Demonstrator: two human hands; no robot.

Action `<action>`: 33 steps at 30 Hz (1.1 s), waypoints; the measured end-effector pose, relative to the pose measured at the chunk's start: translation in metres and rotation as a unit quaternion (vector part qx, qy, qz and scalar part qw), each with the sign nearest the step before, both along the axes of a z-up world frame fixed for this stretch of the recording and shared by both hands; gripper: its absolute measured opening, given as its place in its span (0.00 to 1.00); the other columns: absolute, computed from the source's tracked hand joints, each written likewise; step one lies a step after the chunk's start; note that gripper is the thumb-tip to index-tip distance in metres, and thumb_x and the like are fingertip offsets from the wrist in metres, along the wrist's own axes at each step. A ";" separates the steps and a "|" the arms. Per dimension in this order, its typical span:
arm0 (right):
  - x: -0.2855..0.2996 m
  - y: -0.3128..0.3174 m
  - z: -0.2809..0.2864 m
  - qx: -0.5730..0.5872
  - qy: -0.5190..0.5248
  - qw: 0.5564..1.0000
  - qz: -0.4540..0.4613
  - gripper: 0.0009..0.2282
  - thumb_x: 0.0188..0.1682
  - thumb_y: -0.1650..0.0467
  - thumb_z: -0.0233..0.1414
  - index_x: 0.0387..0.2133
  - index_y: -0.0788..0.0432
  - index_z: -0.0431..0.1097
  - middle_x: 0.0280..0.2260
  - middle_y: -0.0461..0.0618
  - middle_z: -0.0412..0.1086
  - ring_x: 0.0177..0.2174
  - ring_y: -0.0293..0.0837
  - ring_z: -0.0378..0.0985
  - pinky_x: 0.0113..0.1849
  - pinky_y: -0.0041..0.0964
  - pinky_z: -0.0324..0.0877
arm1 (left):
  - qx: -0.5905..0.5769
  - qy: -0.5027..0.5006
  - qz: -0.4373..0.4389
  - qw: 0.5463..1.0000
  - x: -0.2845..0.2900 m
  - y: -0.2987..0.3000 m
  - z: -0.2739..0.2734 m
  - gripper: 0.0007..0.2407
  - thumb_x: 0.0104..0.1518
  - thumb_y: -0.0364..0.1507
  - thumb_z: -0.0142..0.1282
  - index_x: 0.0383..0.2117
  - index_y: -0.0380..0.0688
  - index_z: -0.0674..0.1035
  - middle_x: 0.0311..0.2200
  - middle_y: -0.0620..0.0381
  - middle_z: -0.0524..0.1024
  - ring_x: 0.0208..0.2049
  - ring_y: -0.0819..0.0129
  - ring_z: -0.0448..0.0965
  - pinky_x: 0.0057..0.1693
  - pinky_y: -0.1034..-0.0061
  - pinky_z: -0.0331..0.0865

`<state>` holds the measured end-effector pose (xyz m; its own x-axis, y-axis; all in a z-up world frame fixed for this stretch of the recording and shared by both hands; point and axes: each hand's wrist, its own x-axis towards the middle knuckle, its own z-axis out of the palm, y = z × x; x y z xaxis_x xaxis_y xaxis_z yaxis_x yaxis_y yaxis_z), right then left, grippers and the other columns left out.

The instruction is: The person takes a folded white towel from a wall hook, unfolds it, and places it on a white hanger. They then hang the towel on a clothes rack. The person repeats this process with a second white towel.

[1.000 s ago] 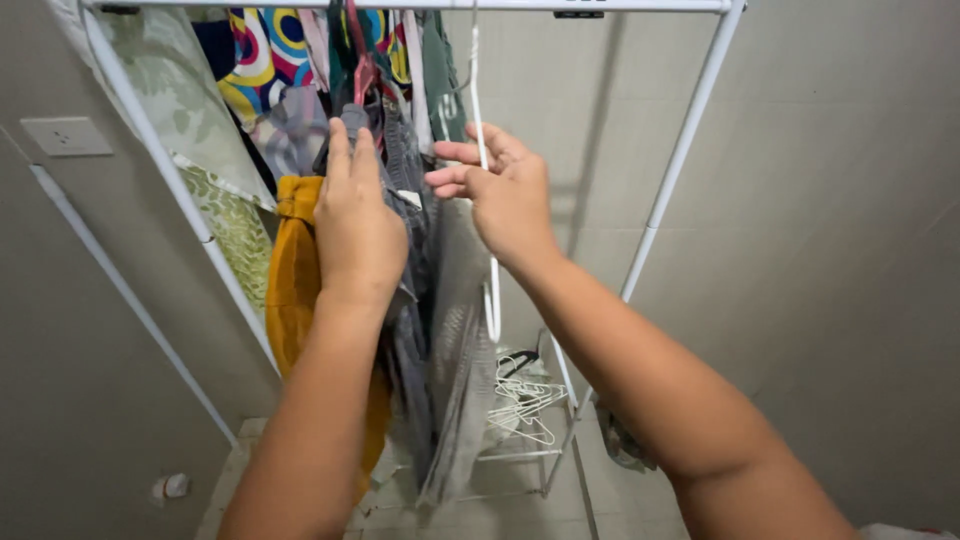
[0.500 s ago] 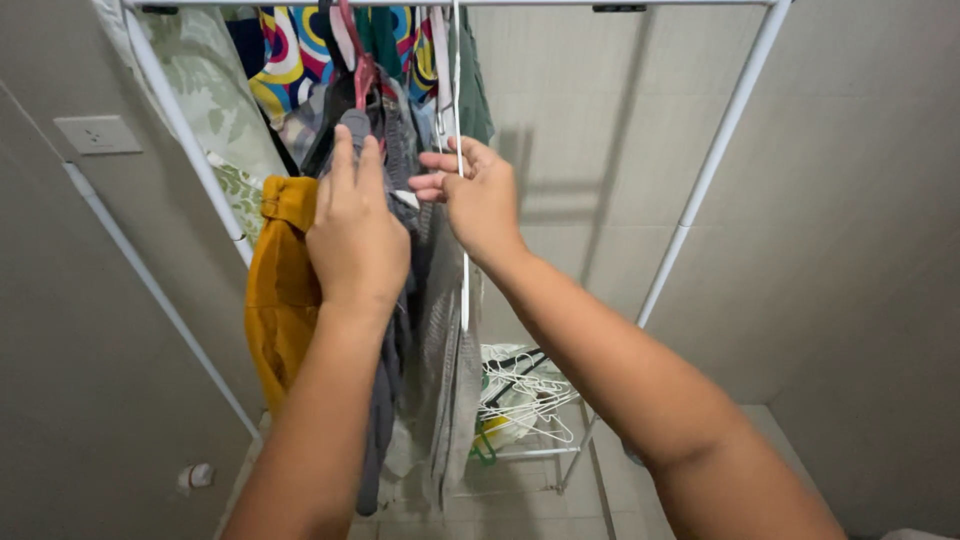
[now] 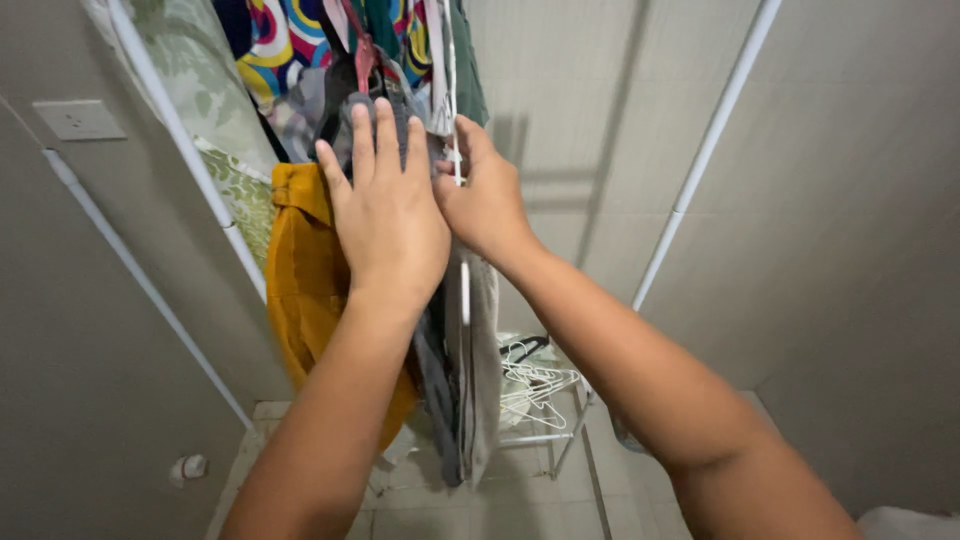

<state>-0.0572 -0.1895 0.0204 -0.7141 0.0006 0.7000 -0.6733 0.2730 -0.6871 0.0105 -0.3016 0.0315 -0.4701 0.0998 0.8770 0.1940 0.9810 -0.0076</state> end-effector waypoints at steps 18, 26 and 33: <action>0.077 0.123 -0.021 0.263 0.053 0.938 -0.218 0.37 0.53 0.59 0.58 0.72 0.46 0.44 0.73 0.60 0.34 0.69 0.68 0.37 0.62 0.73 0.41 | 0.016 -0.051 -0.067 0.996 0.048 0.037 -0.010 0.25 0.62 0.32 0.54 0.68 0.39 0.68 0.71 0.37 0.55 0.72 0.41 0.48 0.70 0.37 0.36; 0.095 0.166 -0.029 0.270 0.018 0.936 -0.223 0.36 0.51 0.58 0.58 0.71 0.45 0.46 0.72 0.60 0.34 0.69 0.68 0.37 0.60 0.77 0.39 | 0.002 -0.069 -0.078 0.995 0.063 0.081 -0.009 0.28 0.62 0.34 0.58 0.69 0.37 0.66 0.72 0.36 0.52 0.73 0.40 0.44 0.70 0.37 0.36; 0.100 0.190 -0.047 0.294 0.026 0.928 -0.226 0.36 0.51 0.58 0.59 0.71 0.44 0.48 0.72 0.60 0.35 0.69 0.69 0.36 0.60 0.77 0.39 | -0.005 -0.083 -0.094 0.992 0.051 0.114 -0.033 0.31 0.62 0.33 0.60 0.71 0.35 0.62 0.74 0.36 0.48 0.75 0.42 0.42 0.73 0.39 0.39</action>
